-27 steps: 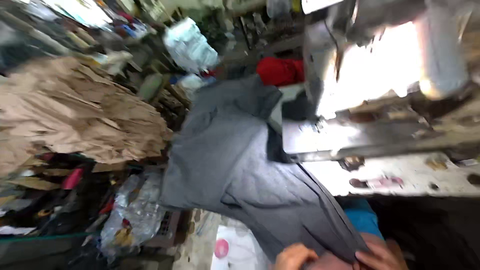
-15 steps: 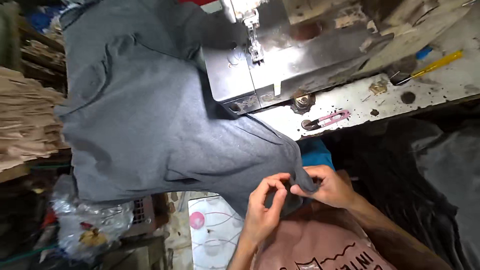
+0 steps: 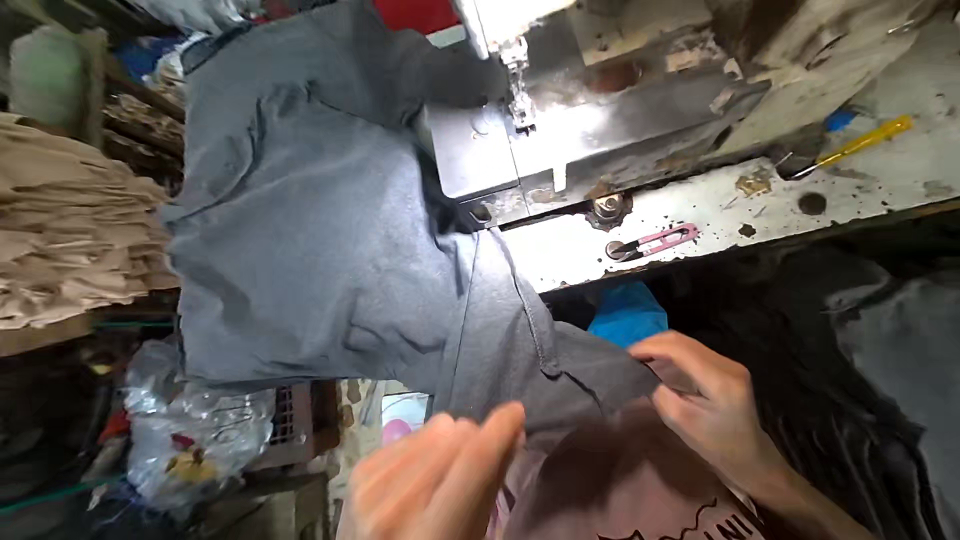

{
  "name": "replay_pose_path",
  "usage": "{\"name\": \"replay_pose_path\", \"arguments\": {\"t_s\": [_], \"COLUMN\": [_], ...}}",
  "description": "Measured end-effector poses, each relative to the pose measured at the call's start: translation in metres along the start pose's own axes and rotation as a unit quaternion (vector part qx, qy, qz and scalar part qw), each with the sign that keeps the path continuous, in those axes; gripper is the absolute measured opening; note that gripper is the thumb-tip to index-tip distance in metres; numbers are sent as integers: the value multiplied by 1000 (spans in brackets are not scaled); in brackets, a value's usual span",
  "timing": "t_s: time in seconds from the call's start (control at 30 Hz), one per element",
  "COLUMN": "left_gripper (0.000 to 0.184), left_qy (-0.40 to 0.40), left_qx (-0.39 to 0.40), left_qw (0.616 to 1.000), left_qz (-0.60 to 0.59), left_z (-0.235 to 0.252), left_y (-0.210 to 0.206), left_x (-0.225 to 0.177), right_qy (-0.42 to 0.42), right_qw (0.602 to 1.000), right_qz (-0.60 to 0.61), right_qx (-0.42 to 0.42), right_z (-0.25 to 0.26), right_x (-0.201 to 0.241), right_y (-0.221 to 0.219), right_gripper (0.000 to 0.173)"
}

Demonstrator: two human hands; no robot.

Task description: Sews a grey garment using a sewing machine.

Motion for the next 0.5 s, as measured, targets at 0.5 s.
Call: {"name": "replay_pose_path", "arguments": {"t_s": [0.5], "left_gripper": [30], "left_qy": [-27], "left_qx": [2], "left_qw": [1000], "left_qz": [3], "left_z": [-15], "left_y": [40], "left_x": [9], "right_qy": [255], "right_qw": [948], "right_qz": [101], "right_qx": [161], "right_z": [50], "right_x": [52], "right_y": [29], "right_gripper": [26]}}
Point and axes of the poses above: each hand's wrist, its own z-axis towards the middle knuckle, its own y-axis out of the back of the hand, x = y × z, the point moved 10 cm from there along z, towards the middle knuckle, and after that the axes turned 9 degrees about x, right-handed, at the moved point
